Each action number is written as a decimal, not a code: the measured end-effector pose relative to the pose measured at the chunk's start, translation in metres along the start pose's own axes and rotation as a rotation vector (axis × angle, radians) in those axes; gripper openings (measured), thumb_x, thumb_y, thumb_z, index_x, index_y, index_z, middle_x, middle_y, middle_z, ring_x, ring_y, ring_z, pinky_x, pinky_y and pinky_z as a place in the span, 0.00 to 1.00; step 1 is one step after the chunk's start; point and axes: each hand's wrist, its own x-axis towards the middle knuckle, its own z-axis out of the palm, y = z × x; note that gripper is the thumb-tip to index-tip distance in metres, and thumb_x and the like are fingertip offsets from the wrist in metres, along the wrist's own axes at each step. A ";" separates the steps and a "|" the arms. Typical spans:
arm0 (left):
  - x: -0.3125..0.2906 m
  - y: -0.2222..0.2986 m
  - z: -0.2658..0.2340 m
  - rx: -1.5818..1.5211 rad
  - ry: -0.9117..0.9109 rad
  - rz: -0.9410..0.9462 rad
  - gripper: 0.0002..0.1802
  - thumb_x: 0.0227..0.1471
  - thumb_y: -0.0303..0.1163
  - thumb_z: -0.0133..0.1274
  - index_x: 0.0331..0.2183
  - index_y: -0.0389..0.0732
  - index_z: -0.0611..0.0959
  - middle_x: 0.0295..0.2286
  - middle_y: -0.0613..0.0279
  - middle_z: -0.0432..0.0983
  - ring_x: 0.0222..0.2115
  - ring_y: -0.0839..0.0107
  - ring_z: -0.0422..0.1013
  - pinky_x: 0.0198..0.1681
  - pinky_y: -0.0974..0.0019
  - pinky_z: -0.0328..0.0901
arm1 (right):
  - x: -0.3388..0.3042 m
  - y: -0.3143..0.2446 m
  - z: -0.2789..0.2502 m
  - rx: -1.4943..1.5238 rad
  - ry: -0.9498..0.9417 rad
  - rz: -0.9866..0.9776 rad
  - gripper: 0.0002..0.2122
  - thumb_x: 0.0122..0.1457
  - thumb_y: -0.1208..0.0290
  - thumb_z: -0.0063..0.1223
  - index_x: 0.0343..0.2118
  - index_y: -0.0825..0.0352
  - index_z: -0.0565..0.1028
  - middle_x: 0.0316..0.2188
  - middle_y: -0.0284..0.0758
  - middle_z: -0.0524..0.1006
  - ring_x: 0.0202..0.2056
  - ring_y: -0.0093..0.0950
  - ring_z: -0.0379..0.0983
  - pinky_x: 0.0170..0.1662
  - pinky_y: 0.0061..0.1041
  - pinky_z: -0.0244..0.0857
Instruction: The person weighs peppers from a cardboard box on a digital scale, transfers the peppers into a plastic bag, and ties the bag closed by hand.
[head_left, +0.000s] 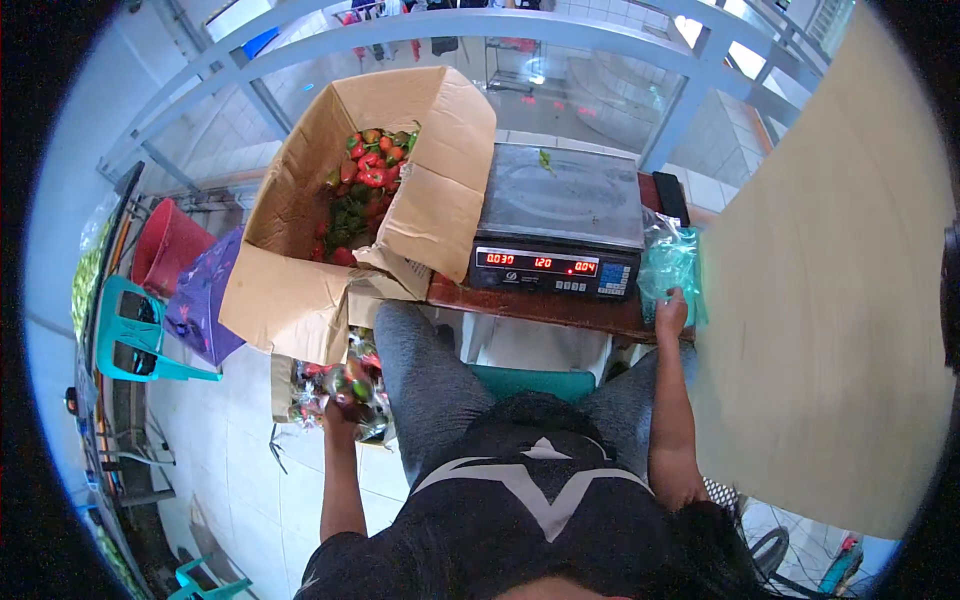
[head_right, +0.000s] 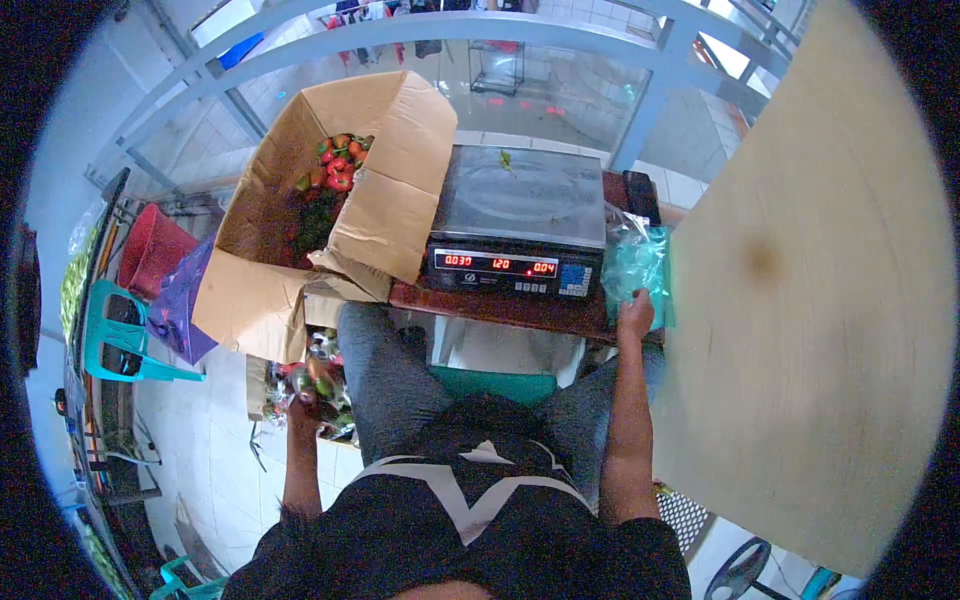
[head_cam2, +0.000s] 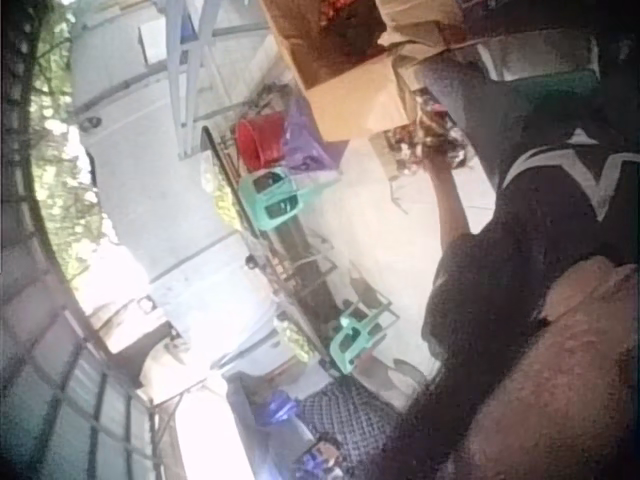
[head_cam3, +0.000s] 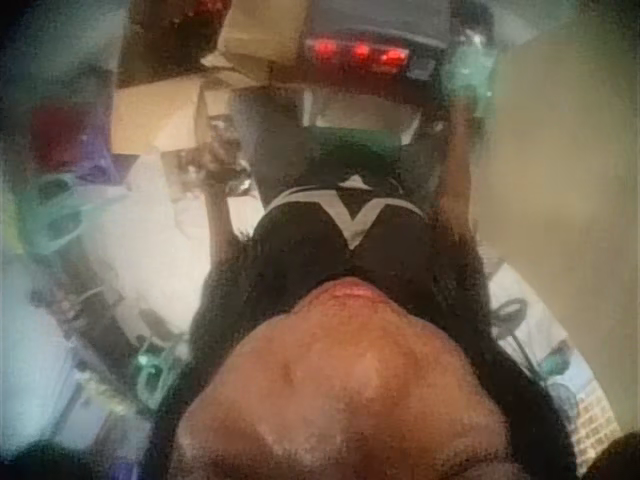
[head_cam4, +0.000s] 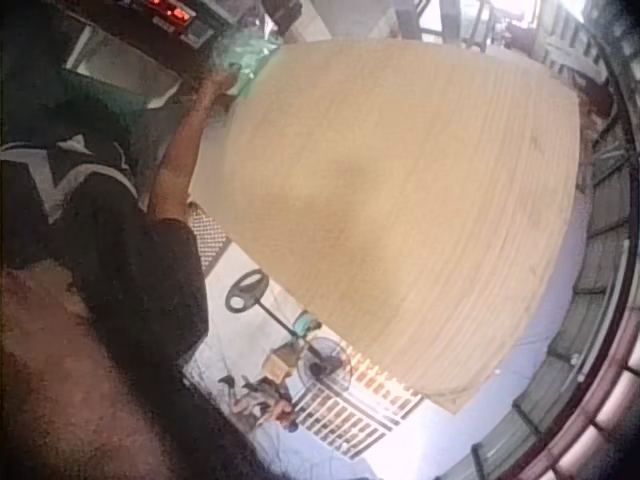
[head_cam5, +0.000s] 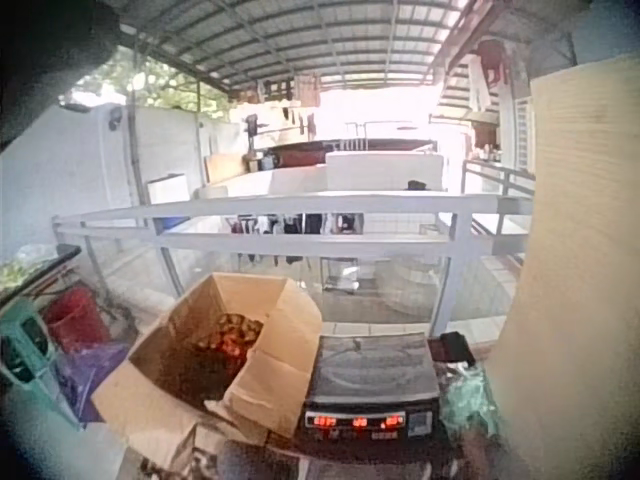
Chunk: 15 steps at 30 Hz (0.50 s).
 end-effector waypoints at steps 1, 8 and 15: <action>0.025 -0.001 -0.043 -0.038 0.000 0.013 0.17 0.53 0.36 0.37 0.39 0.36 0.72 0.33 0.56 0.71 0.30 0.61 0.69 0.37 0.59 0.66 | 0.001 0.002 0.002 0.057 -0.013 0.023 0.12 0.45 0.68 0.55 0.30 0.68 0.69 0.27 0.45 0.73 0.31 0.44 0.69 0.34 0.40 0.61; 0.104 -0.020 -0.140 -0.046 0.478 0.126 0.20 0.55 0.39 0.33 0.38 0.36 0.73 0.30 0.57 0.71 0.27 0.61 0.68 0.36 0.57 0.65 | 0.007 -0.013 -0.040 0.104 0.018 0.035 0.10 0.52 0.66 0.46 0.25 0.69 0.73 0.23 0.42 0.74 0.26 0.41 0.70 0.31 0.35 0.62; 0.116 -0.002 -0.134 0.239 0.505 0.159 0.19 0.53 0.37 0.36 0.40 0.35 0.72 0.31 0.57 0.71 0.29 0.63 0.67 0.36 0.61 0.65 | 0.029 -0.042 -0.078 0.466 0.059 -0.034 0.14 0.56 0.65 0.42 0.23 0.70 0.73 0.20 0.39 0.74 0.22 0.31 0.71 0.30 0.31 0.62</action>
